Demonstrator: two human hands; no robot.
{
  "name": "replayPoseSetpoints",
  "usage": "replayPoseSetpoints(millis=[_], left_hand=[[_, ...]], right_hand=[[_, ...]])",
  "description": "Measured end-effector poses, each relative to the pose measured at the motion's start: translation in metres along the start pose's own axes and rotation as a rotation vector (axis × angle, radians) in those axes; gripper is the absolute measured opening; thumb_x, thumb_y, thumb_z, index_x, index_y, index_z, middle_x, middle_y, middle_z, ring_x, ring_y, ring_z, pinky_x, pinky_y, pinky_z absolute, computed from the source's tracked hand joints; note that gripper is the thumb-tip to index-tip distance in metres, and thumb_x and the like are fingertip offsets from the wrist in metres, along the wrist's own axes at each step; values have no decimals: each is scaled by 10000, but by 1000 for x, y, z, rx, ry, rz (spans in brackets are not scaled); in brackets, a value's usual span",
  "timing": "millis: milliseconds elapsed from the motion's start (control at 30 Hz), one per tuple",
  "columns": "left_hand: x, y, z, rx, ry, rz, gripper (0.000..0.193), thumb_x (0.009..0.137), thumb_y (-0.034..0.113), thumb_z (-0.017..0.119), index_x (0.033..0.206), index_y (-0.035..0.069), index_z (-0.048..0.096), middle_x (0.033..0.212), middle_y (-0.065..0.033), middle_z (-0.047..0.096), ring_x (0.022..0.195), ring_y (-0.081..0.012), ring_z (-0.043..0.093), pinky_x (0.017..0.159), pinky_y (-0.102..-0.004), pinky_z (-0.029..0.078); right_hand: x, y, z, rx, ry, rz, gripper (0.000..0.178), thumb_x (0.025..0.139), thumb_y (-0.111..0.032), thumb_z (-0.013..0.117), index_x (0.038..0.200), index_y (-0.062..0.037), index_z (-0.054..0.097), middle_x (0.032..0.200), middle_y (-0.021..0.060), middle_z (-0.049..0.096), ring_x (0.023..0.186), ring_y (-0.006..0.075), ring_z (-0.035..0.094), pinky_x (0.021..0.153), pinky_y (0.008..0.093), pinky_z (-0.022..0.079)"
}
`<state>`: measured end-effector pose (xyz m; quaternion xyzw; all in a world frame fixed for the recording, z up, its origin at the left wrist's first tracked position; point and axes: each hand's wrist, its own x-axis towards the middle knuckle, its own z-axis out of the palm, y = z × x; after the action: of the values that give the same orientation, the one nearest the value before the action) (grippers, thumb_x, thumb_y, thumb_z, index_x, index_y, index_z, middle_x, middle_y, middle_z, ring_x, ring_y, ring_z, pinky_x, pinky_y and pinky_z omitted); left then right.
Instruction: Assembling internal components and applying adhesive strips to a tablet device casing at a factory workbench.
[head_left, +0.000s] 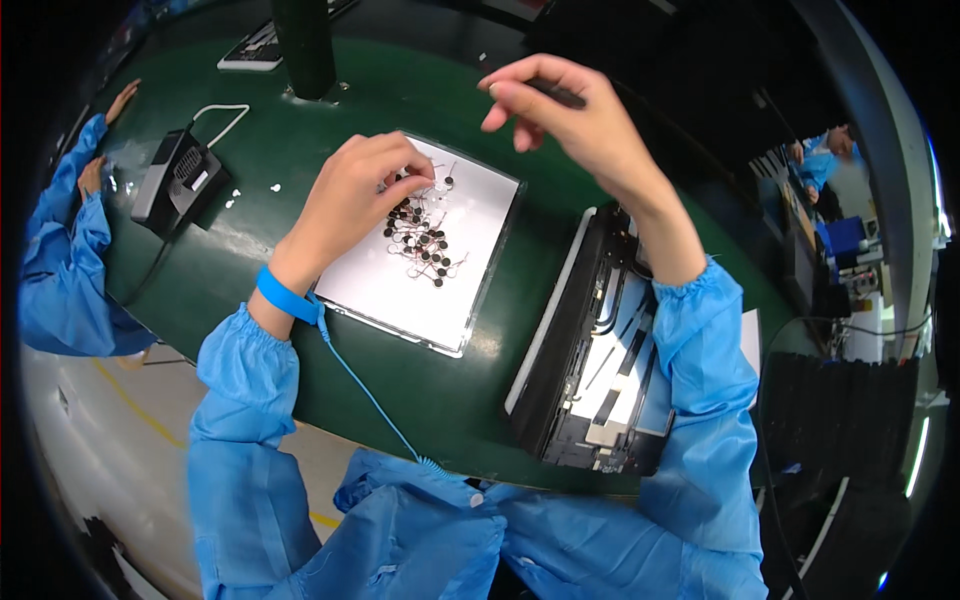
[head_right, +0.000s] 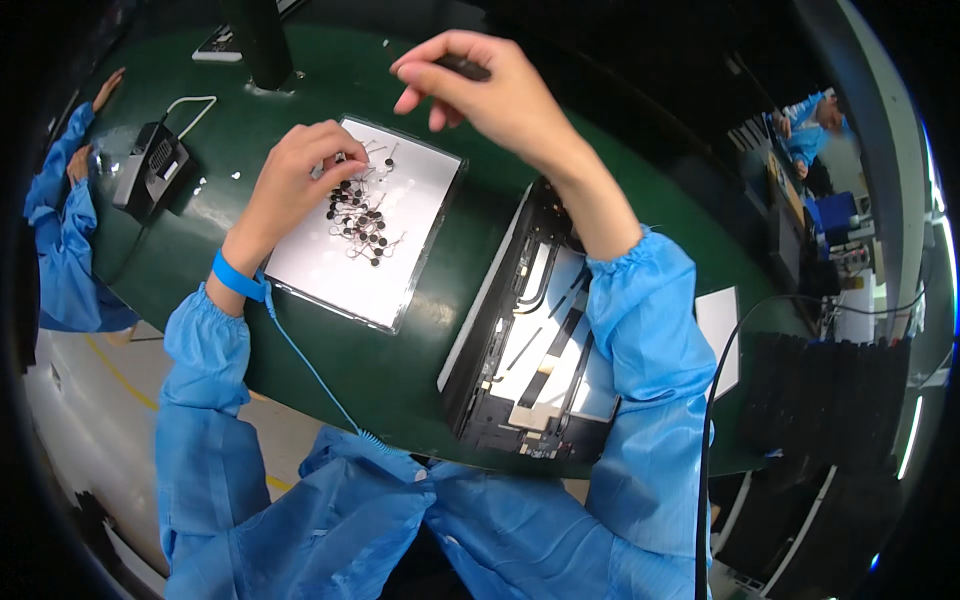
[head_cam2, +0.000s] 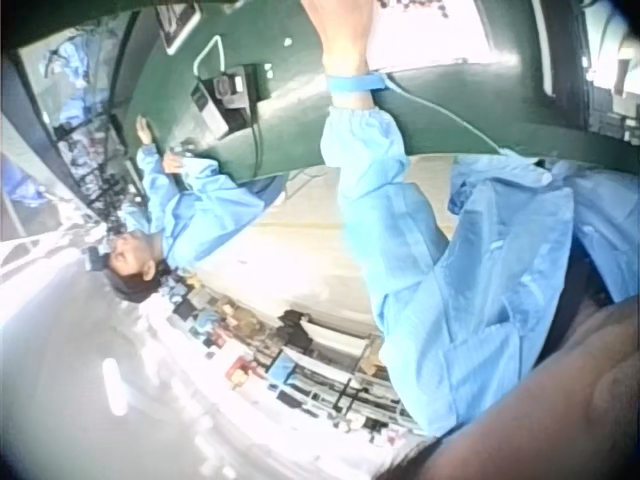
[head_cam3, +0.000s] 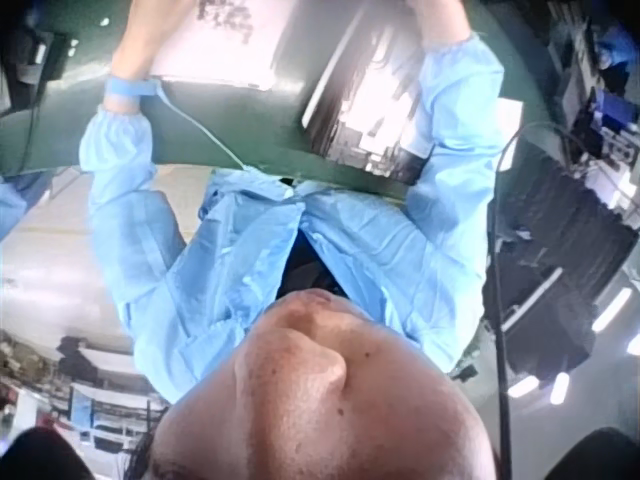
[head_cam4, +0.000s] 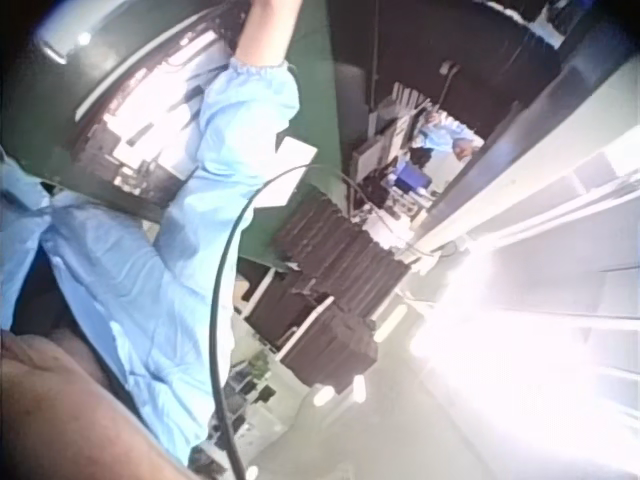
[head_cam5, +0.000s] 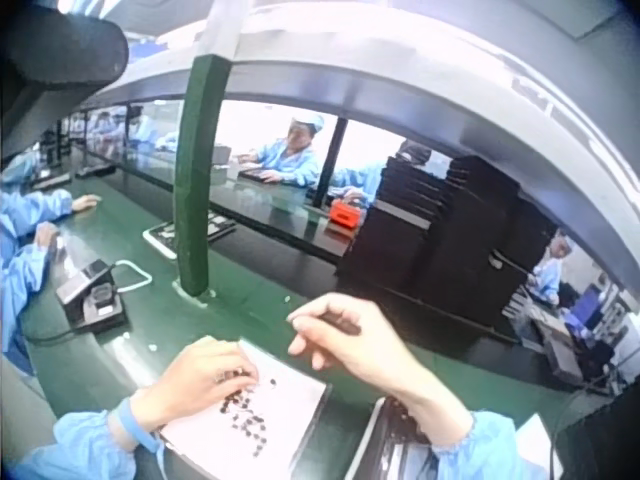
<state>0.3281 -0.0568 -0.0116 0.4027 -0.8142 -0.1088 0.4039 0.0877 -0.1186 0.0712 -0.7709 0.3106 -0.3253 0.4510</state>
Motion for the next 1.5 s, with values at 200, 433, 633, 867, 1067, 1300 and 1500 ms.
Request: replayPoseSetpoints(millis=[200, 433, 633, 867, 1067, 1300, 1500], left_hand=[[3, -5, 8, 89, -47, 41, 117, 851, 57, 677, 951, 43, 736, 908, -61, 692, 815, -249, 624, 721, -329, 473], [21, 74, 2, -186, -94, 29, 190, 891, 19, 648, 1065, 46, 721, 997, -80, 685, 855, -170, 625, 733, -268, 477], [71, 194, 66, -84, -545, 604, 295, 924, 128, 608, 1209, 108, 681, 1345, -97, 575, 1231, -312, 508, 1034, -435, 401], [96, 206, 128, 271, -487, 733, 350, 980, 287, 534, 1276, 145, 657, 1430, -89, 529, 1321, -322, 443, 1109, -449, 324], [100, 194, 118, 428, -511, 639, 387, 995, 281, 509, 1330, 123, 618, 1443, -56, 533, 1349, -286, 443, 1127, -436, 301], [93, 199, 109, 230, -332, 562, 281, 886, 209, 671, 1128, 70, 701, 1230, -80, 654, 1129, -290, 591, 967, -387, 440], [95, 206, 120, 84, -278, 485, 202, 800, 206, 765, 951, 79, 721, 951, -45, 699, 856, -250, 633, 751, -348, 470]], right_hand=[[-58, -40, -61, -345, 130, -120, 225, 990, -223, 616, 1134, -67, 692, 843, 35, 707, 675, 55, 605, 621, 189, 484], [-207, -19, -107, -391, 426, 40, 180, 985, -172, 613, 1095, -48, 683, 808, 28, 692, 620, 50, 567, 575, 189, 462], [-287, 17, -109, -261, 607, 240, 177, 980, -155, 611, 1099, -37, 670, 781, 28, 685, 598, 45, 555, 548, 179, 444], [-292, 26, -108, -180, 618, 153, 190, 979, -182, 617, 1091, -41, 676, 778, 20, 685, 608, 52, 569, 553, 187, 454], [-282, 21, -113, -419, 389, 28, 162, 963, -179, 630, 1039, -51, 692, 751, 46, 692, 673, 130, 664, 607, 250, 500], [-269, 15, -94, -803, 301, -113, 137, 905, -200, 689, 1015, -124, 722, 821, 60, 737, 736, 215, 718, 678, 300, 555], [-269, 11, -90, -847, 337, -57, 146, 884, -221, 708, 1000, -136, 736, 863, 60, 745, 764, 246, 716, 709, 317, 563]])
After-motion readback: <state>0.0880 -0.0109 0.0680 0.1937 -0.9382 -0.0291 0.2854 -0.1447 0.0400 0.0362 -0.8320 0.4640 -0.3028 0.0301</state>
